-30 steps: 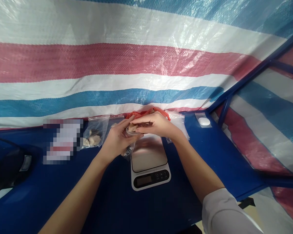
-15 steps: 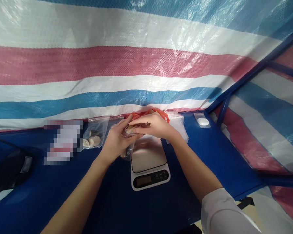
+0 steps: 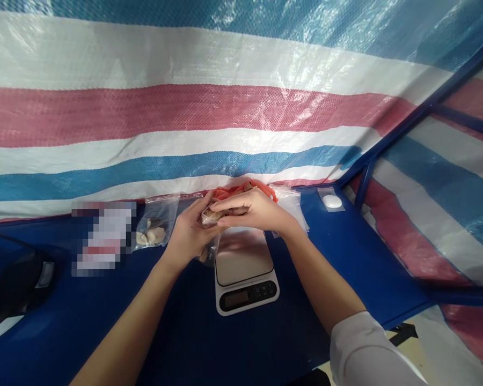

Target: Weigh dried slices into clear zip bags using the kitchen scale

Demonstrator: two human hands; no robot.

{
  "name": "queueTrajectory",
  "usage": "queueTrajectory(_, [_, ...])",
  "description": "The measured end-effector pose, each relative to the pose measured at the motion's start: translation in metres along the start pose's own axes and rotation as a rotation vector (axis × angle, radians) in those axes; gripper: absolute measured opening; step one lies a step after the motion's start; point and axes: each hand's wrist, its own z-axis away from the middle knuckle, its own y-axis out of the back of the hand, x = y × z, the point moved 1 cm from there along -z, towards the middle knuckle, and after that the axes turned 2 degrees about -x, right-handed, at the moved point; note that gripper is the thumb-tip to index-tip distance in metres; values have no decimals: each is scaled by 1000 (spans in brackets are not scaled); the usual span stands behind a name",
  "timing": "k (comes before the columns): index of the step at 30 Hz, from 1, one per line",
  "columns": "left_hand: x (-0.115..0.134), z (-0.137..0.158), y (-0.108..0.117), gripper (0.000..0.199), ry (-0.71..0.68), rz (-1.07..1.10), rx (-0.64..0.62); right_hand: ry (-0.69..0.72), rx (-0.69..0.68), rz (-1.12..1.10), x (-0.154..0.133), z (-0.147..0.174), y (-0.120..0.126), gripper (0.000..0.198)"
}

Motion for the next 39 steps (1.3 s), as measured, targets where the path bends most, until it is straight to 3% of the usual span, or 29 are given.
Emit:
queueTrajectory(3, [-3,0,-1,80,-20,-53,-4,14,-84,67,0,-2,-3,16])
queueTrajectory(6, [-4,1,3,87,25,-42,-31,18,-59,128,1,-5,-5,17])
queueTrajectory(9, [-3,4,14,91,119,100,-106,83,-19,110,1,-4,-3,16])
queueTrajectory(15, [2,11,30,61,289,391,-73,149,54,167,-5,4,-4,16])
queueTrajectory(22, [5,18,20,41,264,404,-54,160,91,216,-12,17,-13,17])
queueTrajectory(30, [2,29,11,43,137,214,335,108,161,106,-13,38,-15,15])
queueTrajectory(37, [1,38,-4,50,101,173,418,72,189,172,-12,34,-25,13])
queueTrajectory(39, [4,36,-3,49,71,138,438,34,216,100,-10,34,-26,11])
